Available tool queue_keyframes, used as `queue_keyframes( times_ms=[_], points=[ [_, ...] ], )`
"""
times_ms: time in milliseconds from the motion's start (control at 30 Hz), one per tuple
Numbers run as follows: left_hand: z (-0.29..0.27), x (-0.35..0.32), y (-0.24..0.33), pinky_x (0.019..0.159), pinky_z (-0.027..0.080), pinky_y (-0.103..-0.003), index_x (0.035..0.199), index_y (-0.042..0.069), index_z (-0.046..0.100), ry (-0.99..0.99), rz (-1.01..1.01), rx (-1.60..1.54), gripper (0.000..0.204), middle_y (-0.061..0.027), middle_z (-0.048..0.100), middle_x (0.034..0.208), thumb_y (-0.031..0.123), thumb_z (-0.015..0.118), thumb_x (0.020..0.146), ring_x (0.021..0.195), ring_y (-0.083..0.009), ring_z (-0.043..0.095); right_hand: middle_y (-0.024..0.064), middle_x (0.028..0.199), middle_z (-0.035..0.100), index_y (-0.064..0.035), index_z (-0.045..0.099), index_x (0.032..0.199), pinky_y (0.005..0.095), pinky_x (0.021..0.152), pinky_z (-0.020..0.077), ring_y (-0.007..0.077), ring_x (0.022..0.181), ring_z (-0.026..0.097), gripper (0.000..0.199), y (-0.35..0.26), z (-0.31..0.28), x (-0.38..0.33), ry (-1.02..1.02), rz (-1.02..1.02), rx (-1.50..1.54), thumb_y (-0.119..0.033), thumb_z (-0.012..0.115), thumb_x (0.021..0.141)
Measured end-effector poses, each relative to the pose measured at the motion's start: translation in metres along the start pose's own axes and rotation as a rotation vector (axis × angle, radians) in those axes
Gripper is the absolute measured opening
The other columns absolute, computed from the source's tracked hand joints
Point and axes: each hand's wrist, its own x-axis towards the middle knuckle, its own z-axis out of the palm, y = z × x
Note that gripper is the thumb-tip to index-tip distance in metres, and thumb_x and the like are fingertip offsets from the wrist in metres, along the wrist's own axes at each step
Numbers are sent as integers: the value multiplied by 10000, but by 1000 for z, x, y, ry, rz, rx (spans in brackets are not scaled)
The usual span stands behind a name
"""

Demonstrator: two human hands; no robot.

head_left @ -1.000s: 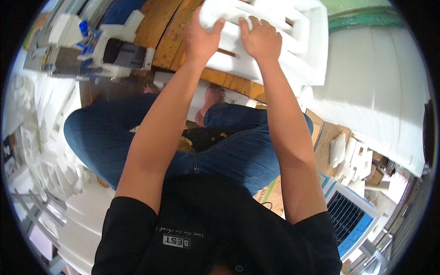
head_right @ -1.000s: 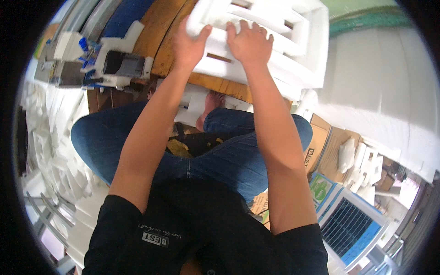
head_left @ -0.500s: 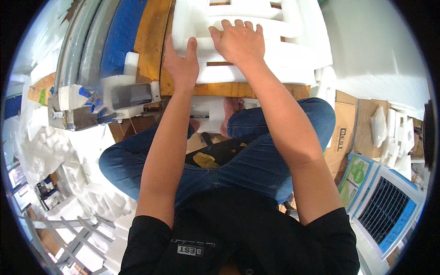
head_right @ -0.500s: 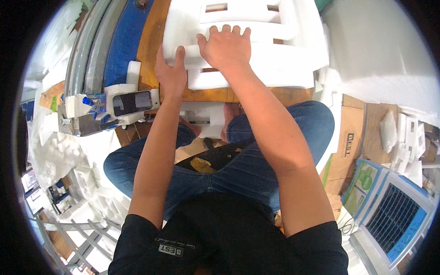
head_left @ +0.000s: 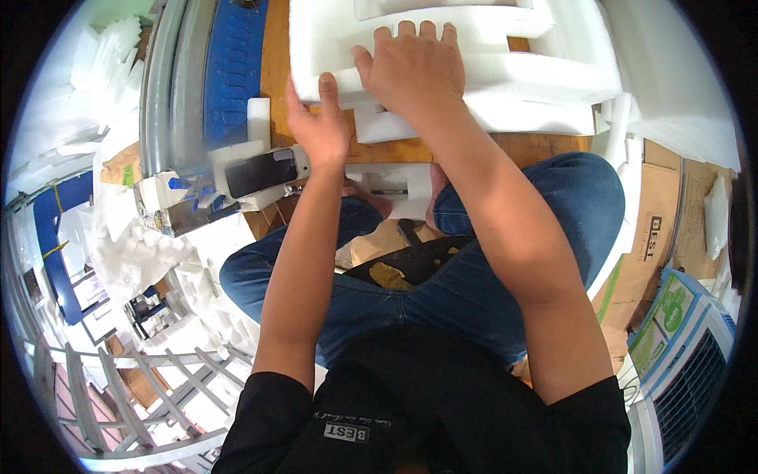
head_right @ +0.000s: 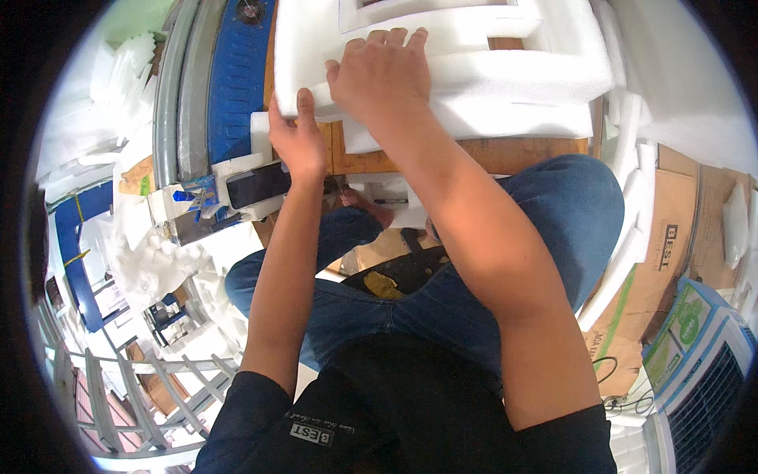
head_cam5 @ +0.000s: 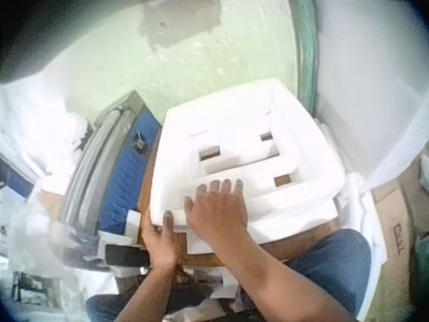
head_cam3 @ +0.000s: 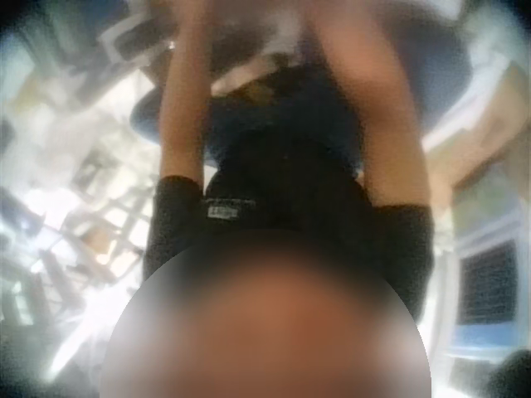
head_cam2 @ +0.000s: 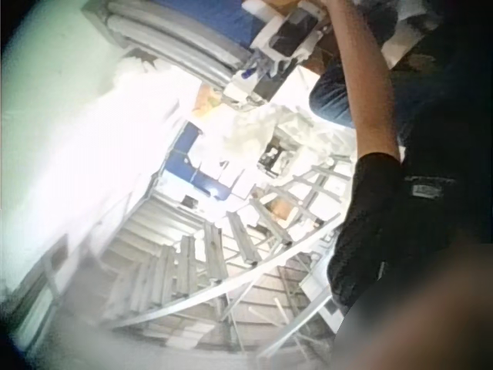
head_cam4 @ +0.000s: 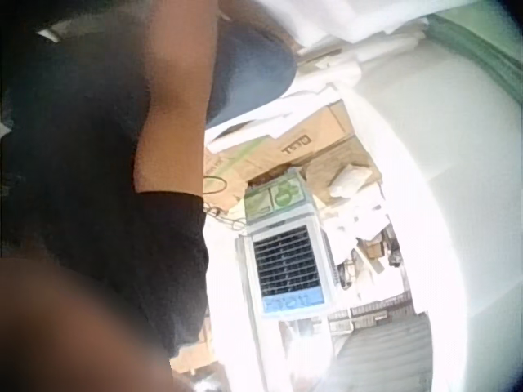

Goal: The person sits on the floor and assembles white foam pieces into a larger structure. They pick up individual foam strips, align them into slots on a base piece, and press them into place. The person repeatedly handles foam components, fitting them together by hand.

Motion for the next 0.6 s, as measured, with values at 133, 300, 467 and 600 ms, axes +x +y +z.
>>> queue_keyframes(
  times_ms=[133, 300, 467, 600],
  points=[
    [1, 4, -12, 939, 522, -377, 1452, -105, 489, 55, 67, 122, 651, -228, 696, 1216, 314, 713, 1008, 1063, -237, 664, 153, 1249, 715, -79, 752, 1205, 556, 1172, 357, 338, 1248, 625, 524, -1, -4, 0, -49, 2, 0, -474, 439, 1061],
    [1, 4, -13, 971, 508, -365, 1462, -119, 468, 34, 45, 39, 663, -233, 689, 1218, 304, 710, 1012, 1087, -231, 653, 165, 1206, 728, -70, 762, 1177, 563, 1155, 375, 337, 1217, 641, 515, 0, -4, 1, -41, -4, 23, -465, 452, 1063],
    [-1, 9, -24, 853, 514, -318, 1467, -106, 467, 51, 178, 60, 665, -184, 701, 1126, 341, 692, 1029, 962, -166, 640, 174, 1150, 742, -66, 780, 1120, 559, 1149, 380, 334, 1180, 659, 504, 0, -3, -1, -3, -22, 42, -458, 467, 1063],
    [-1, 6, -17, 877, 519, -297, 1463, -97, 479, 3, 160, 17, 663, -198, 691, 1191, 364, 688, 1034, 1003, -147, 641, 159, 1108, 751, -72, 788, 1091, 546, 1120, 399, 325, 1136, 674, 482, 1, 1, -1, 28, -19, 42, -446, 486, 1058]
  ],
)
